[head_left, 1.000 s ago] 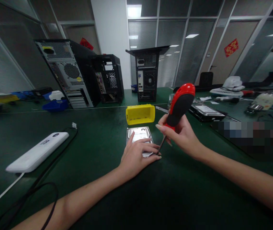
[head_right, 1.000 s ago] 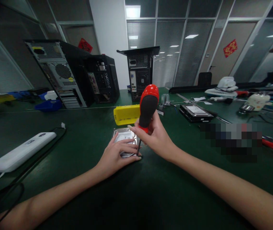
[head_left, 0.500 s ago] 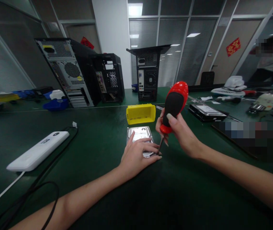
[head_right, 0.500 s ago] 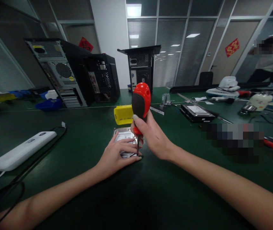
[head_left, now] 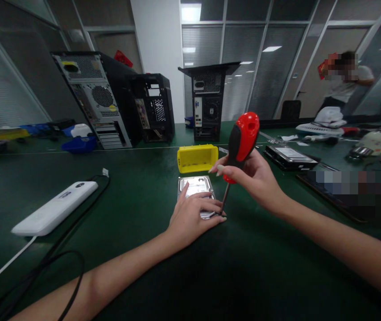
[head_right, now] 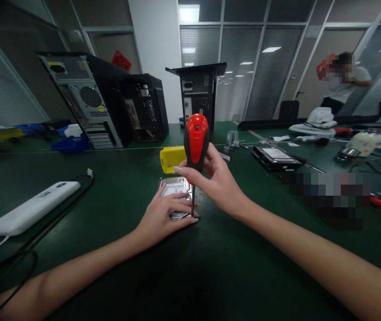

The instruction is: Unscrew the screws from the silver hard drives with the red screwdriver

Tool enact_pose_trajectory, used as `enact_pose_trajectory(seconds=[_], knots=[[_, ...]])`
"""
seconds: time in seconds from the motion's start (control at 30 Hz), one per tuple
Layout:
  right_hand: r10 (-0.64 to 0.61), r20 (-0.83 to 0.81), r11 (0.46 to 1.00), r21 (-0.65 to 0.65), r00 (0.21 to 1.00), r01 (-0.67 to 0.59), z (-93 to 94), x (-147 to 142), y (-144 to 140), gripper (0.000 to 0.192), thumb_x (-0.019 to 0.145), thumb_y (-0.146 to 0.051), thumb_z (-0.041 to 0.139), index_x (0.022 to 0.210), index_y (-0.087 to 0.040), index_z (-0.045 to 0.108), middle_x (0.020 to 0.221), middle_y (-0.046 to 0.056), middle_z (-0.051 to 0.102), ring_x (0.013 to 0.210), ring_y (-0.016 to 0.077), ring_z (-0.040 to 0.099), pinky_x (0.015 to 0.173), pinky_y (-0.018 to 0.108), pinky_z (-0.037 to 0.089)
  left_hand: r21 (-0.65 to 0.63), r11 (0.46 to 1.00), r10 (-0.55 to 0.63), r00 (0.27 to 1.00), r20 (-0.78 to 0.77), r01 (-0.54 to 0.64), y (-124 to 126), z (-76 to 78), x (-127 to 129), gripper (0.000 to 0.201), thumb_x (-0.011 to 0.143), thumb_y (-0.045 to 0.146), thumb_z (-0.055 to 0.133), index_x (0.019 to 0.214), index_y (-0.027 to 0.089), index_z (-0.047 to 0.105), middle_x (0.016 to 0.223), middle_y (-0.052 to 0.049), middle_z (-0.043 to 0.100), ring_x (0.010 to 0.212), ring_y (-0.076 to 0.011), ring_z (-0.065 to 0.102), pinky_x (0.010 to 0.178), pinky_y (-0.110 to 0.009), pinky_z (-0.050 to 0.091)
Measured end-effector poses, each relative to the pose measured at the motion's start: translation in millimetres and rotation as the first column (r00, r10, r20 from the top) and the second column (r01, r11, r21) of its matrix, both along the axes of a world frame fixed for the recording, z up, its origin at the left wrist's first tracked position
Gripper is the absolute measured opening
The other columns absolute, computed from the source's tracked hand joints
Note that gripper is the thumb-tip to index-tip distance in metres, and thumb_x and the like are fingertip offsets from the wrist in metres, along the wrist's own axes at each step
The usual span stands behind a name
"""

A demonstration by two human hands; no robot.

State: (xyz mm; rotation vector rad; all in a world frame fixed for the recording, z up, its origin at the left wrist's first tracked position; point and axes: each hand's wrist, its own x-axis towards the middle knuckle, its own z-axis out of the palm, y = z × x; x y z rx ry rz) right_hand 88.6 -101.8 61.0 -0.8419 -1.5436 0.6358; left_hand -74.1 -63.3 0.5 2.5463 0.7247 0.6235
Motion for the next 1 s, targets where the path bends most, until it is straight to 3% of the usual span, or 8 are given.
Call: enact_pose_trajectory(seconds=[0.17,0.27,0.43,0.63,1.0], knots=[[0.068,-0.096,0.996,-0.048,0.993,-0.073,-5.1,-2,1,0.030,0.081,-0.030,0.063,0.098,-0.022,0.040,0.077,-0.004,0.057,0.058,0.0076,0.055,0.057,0.025,0.049,0.002,1.000,0.017,1.000,-0.003,-0.017,0,-0.2,1,0.013,0.081,0.037,0.065,0.092,0.034,0.071,0.108,0.007,0.071,0.119,-0.0260,0.053,0.110,-0.060,0.001],[0.123,-0.191,0.988,-0.066,0.974,-0.138,-6.8,-3,3,0.030,0.083,-0.036,0.060,0.101,-0.025,0.039,0.072,-0.007,0.048,0.050,0.0057,0.045,0.054,0.025,0.047,0.003,1.000,0.028,1.000,0.000,-0.028,1,-0.4,0,0.014,0.080,0.038,0.066,0.092,0.034,0.071,0.108,0.006,0.071,0.118,-0.0261,0.054,0.110,-0.060,0.002],[0.208,-0.319,0.958,-0.123,0.925,-0.258,-5.3,-5,6,0.035,0.086,-0.055,0.043,0.100,-0.024,0.048,0.075,-0.003,0.044,0.060,0.0086,0.047,0.062,0.027,0.049,-0.017,1.000,0.025,1.000,0.007,-0.025,1,0.6,0,0.016,0.079,0.037,0.067,0.095,0.035,0.071,0.109,0.007,0.071,0.119,-0.0256,0.053,0.110,-0.061,0.001],[0.095,-0.361,0.985,-0.102,0.928,-0.140,-4.8,-10,13,0.031,0.085,-0.050,0.050,0.092,-0.020,0.049,0.078,-0.001,0.050,0.069,0.0098,0.053,0.065,0.025,0.049,-0.049,0.998,0.035,0.999,0.017,-0.034,2,0.0,0,0.014,0.077,0.038,0.070,0.090,0.034,0.072,0.107,0.007,0.071,0.119,-0.0255,0.053,0.110,-0.060,0.001],[0.222,-0.298,0.973,0.006,0.928,-0.231,-6.9,-16,7,0.026,0.089,-0.038,0.050,0.109,-0.022,0.045,0.068,-0.005,0.047,0.059,0.0088,0.047,0.057,0.025,0.045,-0.105,0.992,0.071,0.997,-0.004,-0.071,1,2.3,3,0.011,0.075,0.037,0.071,0.086,0.034,0.072,0.100,0.009,0.073,0.119,-0.0247,0.053,0.111,-0.058,0.002]])
